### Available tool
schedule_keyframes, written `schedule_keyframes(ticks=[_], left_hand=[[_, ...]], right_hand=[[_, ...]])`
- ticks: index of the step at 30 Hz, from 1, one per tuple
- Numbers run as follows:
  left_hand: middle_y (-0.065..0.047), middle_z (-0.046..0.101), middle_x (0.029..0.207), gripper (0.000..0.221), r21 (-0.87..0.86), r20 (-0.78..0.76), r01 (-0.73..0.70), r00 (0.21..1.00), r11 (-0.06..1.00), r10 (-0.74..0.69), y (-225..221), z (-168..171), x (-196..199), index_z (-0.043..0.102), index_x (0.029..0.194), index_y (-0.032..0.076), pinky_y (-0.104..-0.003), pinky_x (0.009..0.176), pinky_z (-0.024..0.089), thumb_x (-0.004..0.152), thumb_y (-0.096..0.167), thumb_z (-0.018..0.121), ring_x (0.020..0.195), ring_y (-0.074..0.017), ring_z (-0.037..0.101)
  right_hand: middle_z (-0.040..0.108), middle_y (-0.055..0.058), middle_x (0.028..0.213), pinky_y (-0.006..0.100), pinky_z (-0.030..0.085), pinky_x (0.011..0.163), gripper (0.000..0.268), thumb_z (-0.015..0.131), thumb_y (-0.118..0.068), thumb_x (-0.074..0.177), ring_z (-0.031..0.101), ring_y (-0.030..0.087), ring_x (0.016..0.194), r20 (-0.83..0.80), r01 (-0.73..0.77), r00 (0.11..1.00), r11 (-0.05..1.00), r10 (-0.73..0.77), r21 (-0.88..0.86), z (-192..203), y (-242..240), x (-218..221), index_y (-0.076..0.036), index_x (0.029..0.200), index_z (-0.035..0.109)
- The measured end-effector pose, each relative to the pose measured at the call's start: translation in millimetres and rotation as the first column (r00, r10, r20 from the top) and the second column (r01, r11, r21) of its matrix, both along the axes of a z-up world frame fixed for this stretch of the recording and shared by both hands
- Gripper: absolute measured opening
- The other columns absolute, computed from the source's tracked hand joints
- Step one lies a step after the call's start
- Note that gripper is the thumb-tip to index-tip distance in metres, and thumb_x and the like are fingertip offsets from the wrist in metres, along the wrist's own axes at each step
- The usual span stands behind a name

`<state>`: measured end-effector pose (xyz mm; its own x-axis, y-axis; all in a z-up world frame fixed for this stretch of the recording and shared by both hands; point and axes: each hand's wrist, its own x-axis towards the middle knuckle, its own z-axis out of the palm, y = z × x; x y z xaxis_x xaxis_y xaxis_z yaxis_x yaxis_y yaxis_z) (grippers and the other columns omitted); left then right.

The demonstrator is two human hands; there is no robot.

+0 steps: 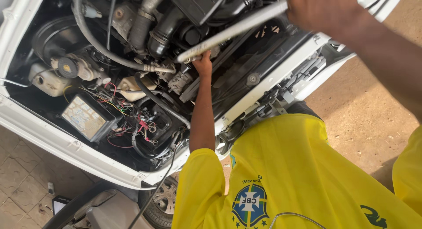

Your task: The person loosens a bolt on an engine component using a socket wrench and then removes a bracket by hand.

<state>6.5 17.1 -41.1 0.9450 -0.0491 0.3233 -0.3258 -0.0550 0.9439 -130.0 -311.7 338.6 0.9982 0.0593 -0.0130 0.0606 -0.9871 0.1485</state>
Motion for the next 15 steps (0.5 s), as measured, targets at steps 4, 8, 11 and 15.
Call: schedule_keyframes(ticks=[4, 8, 11, 15], left_hand=[[-0.001, 0.035, 0.064, 0.026, 0.164, 0.09, 0.077, 0.992, 0.983, -0.093, 14, 22, -1, 0.042, 0.068, 0.002, -0.03, 0.059, 0.028, 0.081, -0.003, 0.063, 0.063, -0.0093, 0.03], [0.004, 0.02, 0.061, 0.047, -0.079, -0.216, 0.153, 0.962, 0.985, -0.166, 17, 56, -17, 0.022, 0.063, 0.008, -0.032, 0.057, 0.016, 0.084, -0.004, 0.063, 0.057, -0.0059, 0.017], [0.004, 0.024, 0.058, 0.042, -0.192, -0.146, 0.203, 0.962, 0.96, -0.232, 16, 62, -17, 0.025, 0.062, 0.009, -0.032, 0.056, 0.018, 0.081, -0.003, 0.061, 0.056, -0.005, 0.019], [0.005, 0.035, 0.05, 0.035, -0.063, -0.185, 0.228, 0.954, 0.972, -0.236, 22, 63, -3, 0.04, 0.052, 0.005, -0.03, 0.048, 0.017, 0.078, -0.003, 0.062, 0.047, -0.0056, 0.025]], right_hand=[[0.054, -0.003, 0.053, 0.026, 0.032, 0.037, 0.037, 0.06, -0.024, 0.111, 0.043, 0.008, 0.038, 0.101, -0.039, 0.994, 0.999, 0.038, 0.016, 7, 26, -55, -0.013, 0.076, 0.066], [0.053, -0.003, 0.059, 0.025, 0.028, 0.035, 0.042, 0.067, -0.027, 0.114, 0.038, 0.006, 0.038, 0.261, -0.109, 0.963, 0.979, 0.062, 0.171, 10, 47, -72, -0.011, 0.075, 0.065], [0.054, -0.003, 0.059, 0.026, 0.033, 0.041, 0.044, 0.066, -0.025, 0.114, 0.044, 0.008, 0.047, 0.324, -0.132, 0.944, 0.965, 0.053, 0.227, 17, 66, -79, -0.012, 0.073, 0.06], [0.049, -0.006, 0.048, 0.029, 0.031, 0.03, 0.038, 0.066, -0.027, 0.105, 0.039, 0.006, 0.033, 0.125, 0.008, 0.991, 0.973, -0.038, 0.229, 26, 94, -111, -0.012, 0.071, 0.059]])
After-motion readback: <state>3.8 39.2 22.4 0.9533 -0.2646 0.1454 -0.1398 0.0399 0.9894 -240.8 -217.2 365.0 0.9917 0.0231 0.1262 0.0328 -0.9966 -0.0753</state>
